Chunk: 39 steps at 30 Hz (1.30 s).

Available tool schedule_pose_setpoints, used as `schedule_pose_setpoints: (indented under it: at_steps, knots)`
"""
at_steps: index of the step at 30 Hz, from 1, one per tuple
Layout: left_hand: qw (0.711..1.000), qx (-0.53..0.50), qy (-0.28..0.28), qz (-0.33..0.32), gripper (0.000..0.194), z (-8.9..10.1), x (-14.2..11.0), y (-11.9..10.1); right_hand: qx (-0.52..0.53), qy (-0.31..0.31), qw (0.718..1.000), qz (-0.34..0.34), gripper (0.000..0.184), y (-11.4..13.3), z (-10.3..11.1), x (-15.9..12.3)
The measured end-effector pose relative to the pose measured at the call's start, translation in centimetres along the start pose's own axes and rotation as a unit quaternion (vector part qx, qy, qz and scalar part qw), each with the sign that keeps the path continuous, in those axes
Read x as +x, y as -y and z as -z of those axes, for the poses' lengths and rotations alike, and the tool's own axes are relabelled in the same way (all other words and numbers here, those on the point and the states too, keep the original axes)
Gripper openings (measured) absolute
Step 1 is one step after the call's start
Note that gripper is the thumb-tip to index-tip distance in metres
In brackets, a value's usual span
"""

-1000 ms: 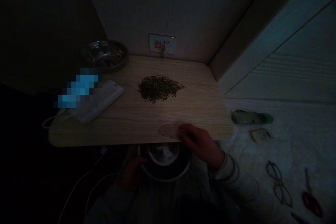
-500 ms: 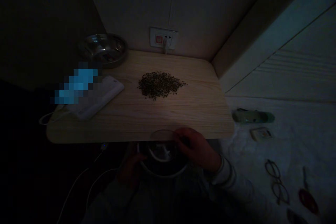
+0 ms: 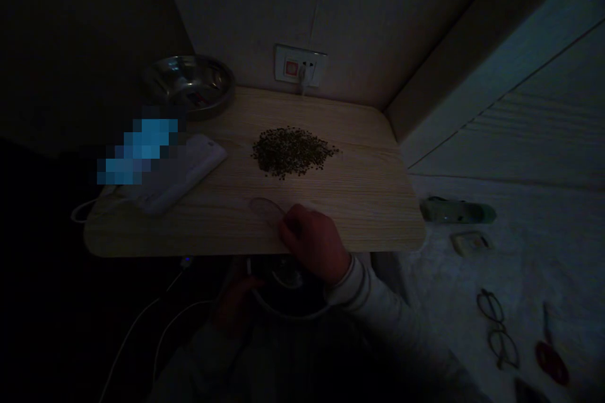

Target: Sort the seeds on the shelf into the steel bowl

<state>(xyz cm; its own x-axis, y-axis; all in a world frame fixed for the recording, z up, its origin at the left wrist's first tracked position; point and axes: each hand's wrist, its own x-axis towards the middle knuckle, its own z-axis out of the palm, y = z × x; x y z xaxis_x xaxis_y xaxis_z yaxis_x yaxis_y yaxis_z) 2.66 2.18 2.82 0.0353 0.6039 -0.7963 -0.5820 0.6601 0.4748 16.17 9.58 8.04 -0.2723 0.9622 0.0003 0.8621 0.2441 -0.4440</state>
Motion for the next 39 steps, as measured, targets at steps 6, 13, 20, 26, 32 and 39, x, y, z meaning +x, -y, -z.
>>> schedule_pose_setpoints:
  at_steps: [6,13,20,26,32,39]
  knots:
    - [1.000,0.002,0.017,-0.008,0.037,0.4,0.0,0.0,-0.054,-0.054,0.997,-0.022,0.021,0.4,-0.7,1.6]
    - [1.000,-0.016,0.025,0.008,0.056,0.2,0.0,-0.1,-0.038,-0.070,0.995,-0.065,0.023,-1.0,-0.2,1.1]
    - [0.999,-0.011,0.024,0.028,0.049,-0.4,-0.5,-0.3,-0.022,-0.089,0.991,-0.092,0.025,-2.7,0.4,0.1]
    - [0.999,0.006,0.032,0.006,0.049,0.2,-0.3,0.1,-0.004,-0.094,0.989,-0.111,0.023,-4.3,1.2,-0.4]
    - [1.000,0.021,-0.010,0.016,0.051,-0.2,-0.8,-0.1,0.002,-0.086,0.988,-0.128,0.023,-6.3,2.3,-0.5]
    - [1.000,0.017,0.024,-0.003,0.054,-0.2,-0.9,-0.1,0.036,-0.073,0.988,-0.128,0.024,-8.1,3.3,-0.3]
